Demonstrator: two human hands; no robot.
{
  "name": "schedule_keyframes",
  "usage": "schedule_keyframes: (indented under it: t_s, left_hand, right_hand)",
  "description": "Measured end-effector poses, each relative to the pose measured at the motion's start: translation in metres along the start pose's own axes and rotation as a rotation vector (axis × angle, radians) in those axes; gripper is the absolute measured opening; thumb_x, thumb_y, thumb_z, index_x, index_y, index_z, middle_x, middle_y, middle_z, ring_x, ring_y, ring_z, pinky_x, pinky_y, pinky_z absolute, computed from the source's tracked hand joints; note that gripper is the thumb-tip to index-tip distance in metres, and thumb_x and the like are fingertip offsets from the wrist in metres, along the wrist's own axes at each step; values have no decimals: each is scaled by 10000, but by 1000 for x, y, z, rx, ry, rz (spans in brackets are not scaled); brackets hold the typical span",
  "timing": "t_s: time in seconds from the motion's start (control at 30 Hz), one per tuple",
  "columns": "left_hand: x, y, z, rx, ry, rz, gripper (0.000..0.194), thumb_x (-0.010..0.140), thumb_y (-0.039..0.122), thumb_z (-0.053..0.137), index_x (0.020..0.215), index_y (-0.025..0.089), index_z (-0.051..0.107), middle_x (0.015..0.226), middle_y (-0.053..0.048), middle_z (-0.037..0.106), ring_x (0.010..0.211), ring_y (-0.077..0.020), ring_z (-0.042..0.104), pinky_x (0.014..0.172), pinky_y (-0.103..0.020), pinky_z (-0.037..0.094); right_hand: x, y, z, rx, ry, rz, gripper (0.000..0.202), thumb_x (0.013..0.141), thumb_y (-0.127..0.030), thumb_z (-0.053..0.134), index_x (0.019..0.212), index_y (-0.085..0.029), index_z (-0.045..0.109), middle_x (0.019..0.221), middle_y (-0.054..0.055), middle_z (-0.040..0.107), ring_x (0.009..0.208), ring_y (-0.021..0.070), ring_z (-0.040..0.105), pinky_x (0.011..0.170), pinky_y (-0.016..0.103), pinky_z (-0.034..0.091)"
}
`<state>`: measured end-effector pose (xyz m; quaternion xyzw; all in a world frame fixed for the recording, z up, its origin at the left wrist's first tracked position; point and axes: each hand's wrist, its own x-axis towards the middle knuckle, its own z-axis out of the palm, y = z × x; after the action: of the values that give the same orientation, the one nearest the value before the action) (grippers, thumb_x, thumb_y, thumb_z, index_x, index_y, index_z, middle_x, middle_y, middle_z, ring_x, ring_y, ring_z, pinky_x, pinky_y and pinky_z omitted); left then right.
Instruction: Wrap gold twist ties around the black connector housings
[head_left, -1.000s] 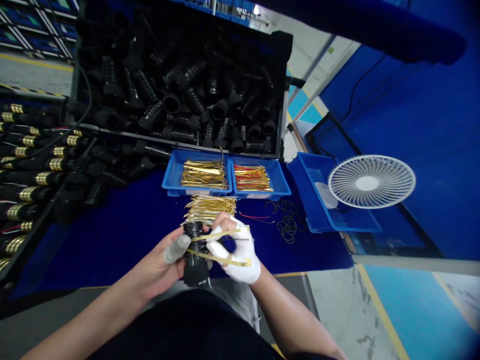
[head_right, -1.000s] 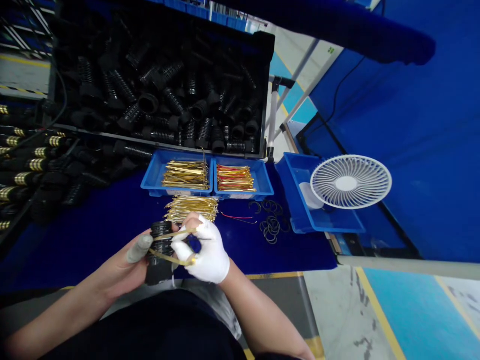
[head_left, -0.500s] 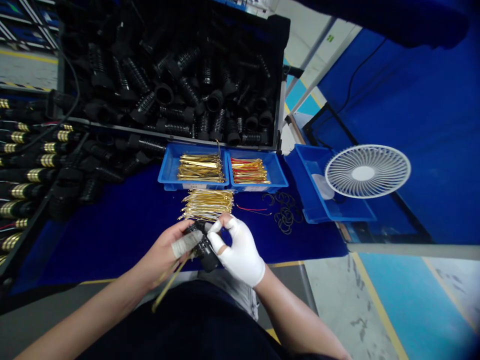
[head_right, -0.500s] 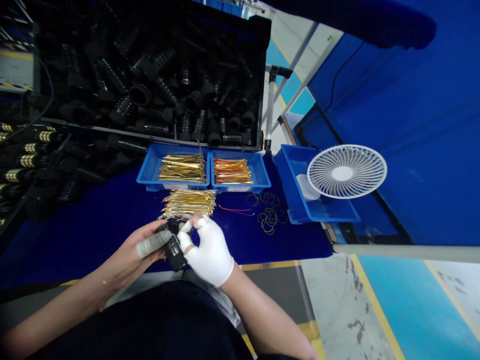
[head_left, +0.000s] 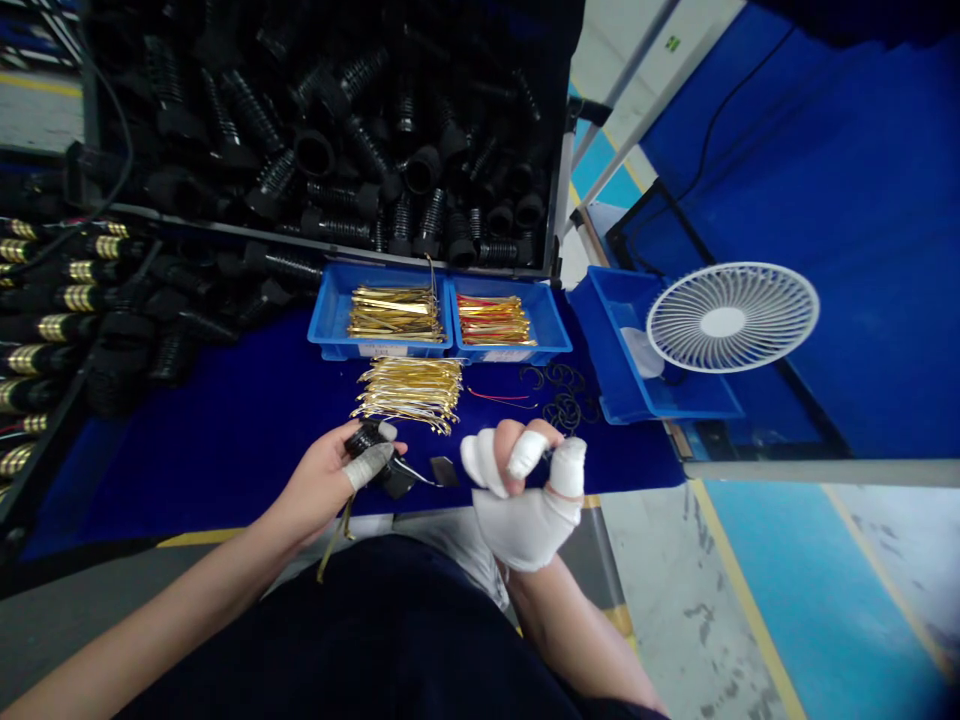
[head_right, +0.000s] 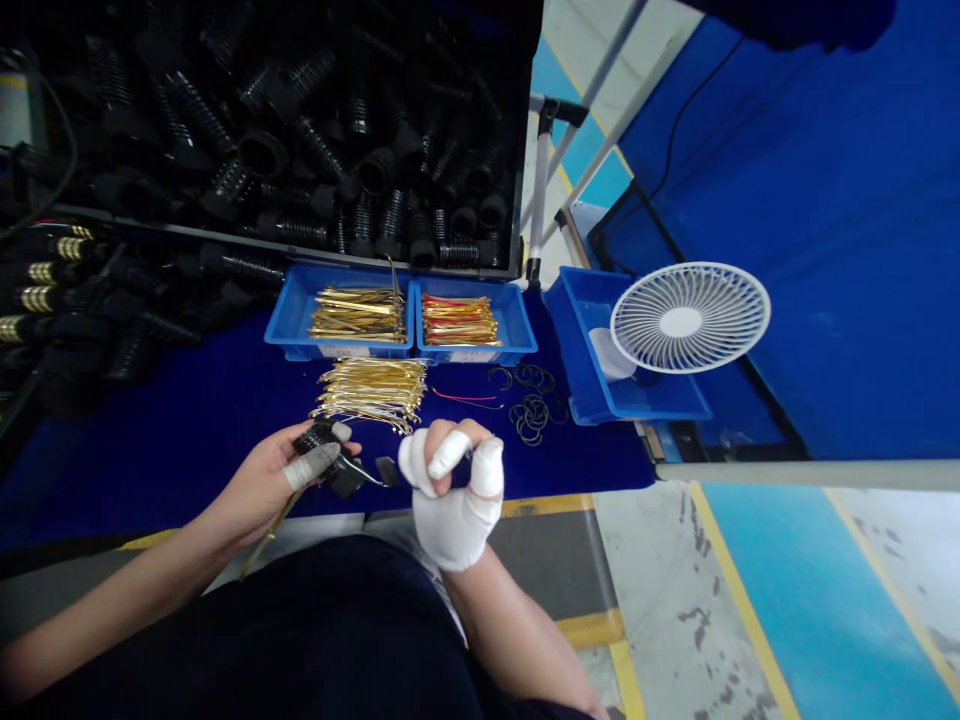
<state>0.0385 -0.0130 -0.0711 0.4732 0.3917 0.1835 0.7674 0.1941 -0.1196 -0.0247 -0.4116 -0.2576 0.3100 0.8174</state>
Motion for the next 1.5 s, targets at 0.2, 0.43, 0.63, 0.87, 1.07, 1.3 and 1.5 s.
schedule_keyframes:
  t_s: [0.2, 0.43, 0.63, 0.87, 1.07, 1.3, 1.5]
  left_hand:
    - [11, -17, -1, 39, -61, 17, 330, 820, 351, 776, 1068, 141, 719, 988, -93, 757, 894, -234, 680, 811, -316, 522]
    - [9, -6, 2, -119, -49, -47, 256, 833, 375, 753, 949, 146, 748, 951, -88, 763, 895, -245, 687, 788, -303, 536]
    - [-3, 19, -5, -326, -32, -160, 291, 809, 327, 801, 1026, 147, 730, 954, -115, 776, 869, -244, 731, 811, -343, 582]
    - [5, 36, 2, -561, -2, -291, 444, 816, 539, 740, 1020, 147, 695, 824, -79, 745, 680, -215, 713, 678, -411, 640]
    - [5, 56, 4, -753, 42, -296, 447, 922, 532, 610, 1127, 145, 695, 1043, -103, 764, 799, -234, 741, 954, -562, 568]
    - [3, 56, 24, -511, -8, -102, 441, 943, 483, 608, 1241, 165, 674, 1025, -96, 767, 822, -203, 723, 879, -384, 601]
    - [0, 57, 40, -497, -77, 52, 621, 898, 597, 610, 1372, 195, 601, 1207, -116, 735, 1167, -315, 662, 1044, -442, 492]
  right_hand:
    - [-4, 38, 19, 295, -37, 98, 436, 938, -528, 578, 625, -224, 582, 453, -72, 289, 404, 99, 258, 475, 274, 291]
    - [7, 37, 16, -280, -313, 4, 371, 967, -483, 548, 726, -228, 671, 546, -19, 532, 471, 137, 478, 548, 309, 454]
    - [46, 17, -56, -1427, -129, -180, 198, 929, -214, 565, 1081, -215, 691, 1086, 91, 659, 903, 204, 656, 805, 332, 522]
    - [70, 30, -91, -1527, -147, -158, 81, 904, -189, 587, 942, -190, 658, 986, 83, 709, 844, 211, 673, 772, 328, 502]
    - [59, -16, -43, -587, 12, 24, 99, 972, -317, 574, 1005, -252, 507, 961, 1, 695, 401, 62, 396, 423, 234, 331]
    - [39, -15, 3, -663, -446, 100, 43, 882, -237, 690, 847, -216, 675, 832, -1, 696, 780, 155, 660, 783, 295, 524]
    - [33, 10, 17, -711, -427, 135, 76, 883, -248, 627, 832, -216, 579, 813, -15, 646, 770, 152, 627, 792, 289, 510]
